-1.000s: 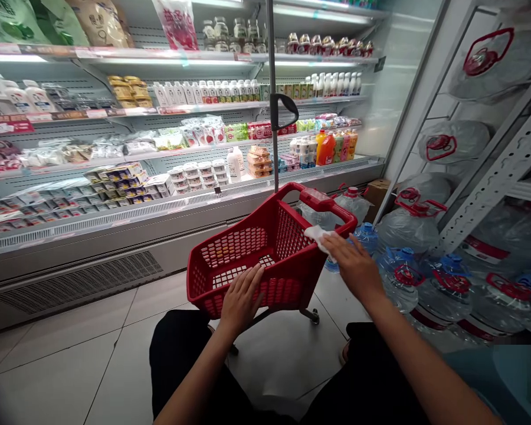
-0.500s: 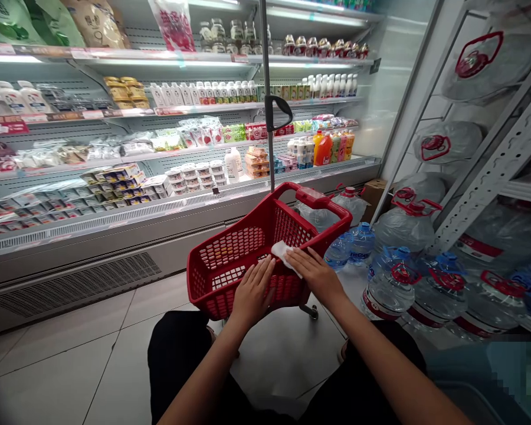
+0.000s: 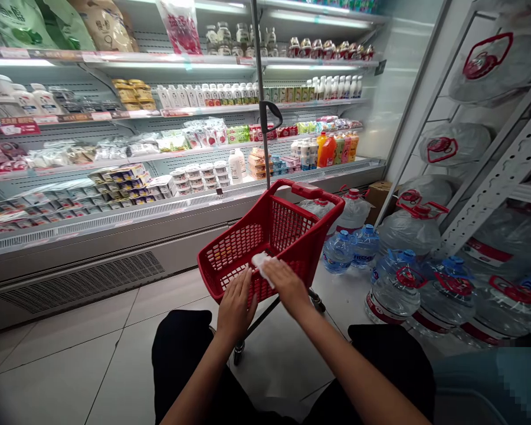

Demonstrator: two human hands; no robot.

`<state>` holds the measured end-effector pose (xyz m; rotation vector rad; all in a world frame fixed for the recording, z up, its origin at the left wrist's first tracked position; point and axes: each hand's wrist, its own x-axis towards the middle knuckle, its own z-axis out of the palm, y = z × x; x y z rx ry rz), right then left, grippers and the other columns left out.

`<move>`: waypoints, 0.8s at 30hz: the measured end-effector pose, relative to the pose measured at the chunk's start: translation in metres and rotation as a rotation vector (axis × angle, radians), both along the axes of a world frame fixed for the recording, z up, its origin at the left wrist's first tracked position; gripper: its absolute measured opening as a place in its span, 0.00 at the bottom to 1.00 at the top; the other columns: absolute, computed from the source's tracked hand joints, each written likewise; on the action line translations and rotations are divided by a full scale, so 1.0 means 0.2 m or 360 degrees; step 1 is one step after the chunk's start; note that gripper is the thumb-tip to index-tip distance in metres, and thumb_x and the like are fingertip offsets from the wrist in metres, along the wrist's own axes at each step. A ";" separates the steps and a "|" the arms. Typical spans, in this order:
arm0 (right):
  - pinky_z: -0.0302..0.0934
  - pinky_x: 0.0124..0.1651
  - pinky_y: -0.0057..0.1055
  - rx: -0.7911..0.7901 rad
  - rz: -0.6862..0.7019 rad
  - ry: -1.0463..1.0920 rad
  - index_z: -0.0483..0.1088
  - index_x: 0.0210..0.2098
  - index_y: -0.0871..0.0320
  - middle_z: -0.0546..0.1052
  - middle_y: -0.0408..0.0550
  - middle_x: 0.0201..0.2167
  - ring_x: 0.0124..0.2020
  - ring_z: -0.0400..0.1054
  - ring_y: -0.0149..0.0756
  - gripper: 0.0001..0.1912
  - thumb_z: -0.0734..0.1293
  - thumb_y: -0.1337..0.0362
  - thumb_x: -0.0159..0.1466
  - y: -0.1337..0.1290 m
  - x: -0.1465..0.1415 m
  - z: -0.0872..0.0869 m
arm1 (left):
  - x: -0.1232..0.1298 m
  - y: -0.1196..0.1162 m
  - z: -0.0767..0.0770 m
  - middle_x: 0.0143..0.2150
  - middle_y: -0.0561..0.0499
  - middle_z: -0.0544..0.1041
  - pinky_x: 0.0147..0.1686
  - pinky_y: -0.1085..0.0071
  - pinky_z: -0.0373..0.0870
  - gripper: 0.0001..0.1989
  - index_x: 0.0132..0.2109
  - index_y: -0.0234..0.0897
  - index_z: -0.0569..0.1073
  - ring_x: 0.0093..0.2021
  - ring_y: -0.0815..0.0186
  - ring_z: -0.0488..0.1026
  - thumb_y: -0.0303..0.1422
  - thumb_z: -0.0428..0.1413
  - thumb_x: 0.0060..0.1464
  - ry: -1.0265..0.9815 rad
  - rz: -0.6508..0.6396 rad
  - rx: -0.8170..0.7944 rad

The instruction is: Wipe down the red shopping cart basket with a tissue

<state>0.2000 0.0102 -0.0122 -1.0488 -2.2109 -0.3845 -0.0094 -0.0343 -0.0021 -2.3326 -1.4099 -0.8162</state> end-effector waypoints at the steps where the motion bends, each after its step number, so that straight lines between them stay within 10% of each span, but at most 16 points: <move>1: 0.57 0.73 0.45 -0.0018 0.0066 -0.0012 0.52 0.75 0.52 0.68 0.47 0.69 0.71 0.60 0.37 0.39 0.56 0.79 0.67 -0.04 -0.06 -0.01 | 0.00 0.00 0.00 0.75 0.40 0.60 0.69 0.51 0.63 0.40 0.79 0.37 0.38 0.73 0.53 0.62 0.29 0.50 0.67 -0.0007 -0.0001 -0.0005; 4: 0.57 0.73 0.44 -0.0054 0.0179 -0.0069 0.50 0.76 0.50 0.66 0.45 0.70 0.71 0.59 0.35 0.39 0.56 0.77 0.68 -0.08 -0.09 0.00 | -0.07 0.00 0.00 0.75 0.41 0.61 0.68 0.55 0.66 0.39 0.78 0.37 0.39 0.72 0.55 0.62 0.30 0.49 0.69 0.0022 -0.0077 -0.0025; 14: 0.55 0.73 0.49 0.0060 -0.0219 -0.0112 0.49 0.76 0.52 0.62 0.48 0.73 0.73 0.55 0.38 0.38 0.52 0.78 0.69 0.25 0.53 0.11 | -0.49 -0.04 -0.04 0.74 0.46 0.63 0.71 0.54 0.61 0.33 0.78 0.43 0.45 0.72 0.57 0.64 0.34 0.47 0.72 0.0194 0.0096 0.0015; 24: 0.58 0.72 0.47 -0.0016 0.0021 0.0024 0.54 0.74 0.53 0.68 0.50 0.69 0.71 0.60 0.37 0.37 0.54 0.79 0.68 0.11 0.05 -0.02 | -0.23 -0.10 -0.07 0.73 0.44 0.65 0.73 0.48 0.55 0.35 0.78 0.42 0.48 0.71 0.53 0.64 0.36 0.51 0.70 0.0102 0.0082 0.0011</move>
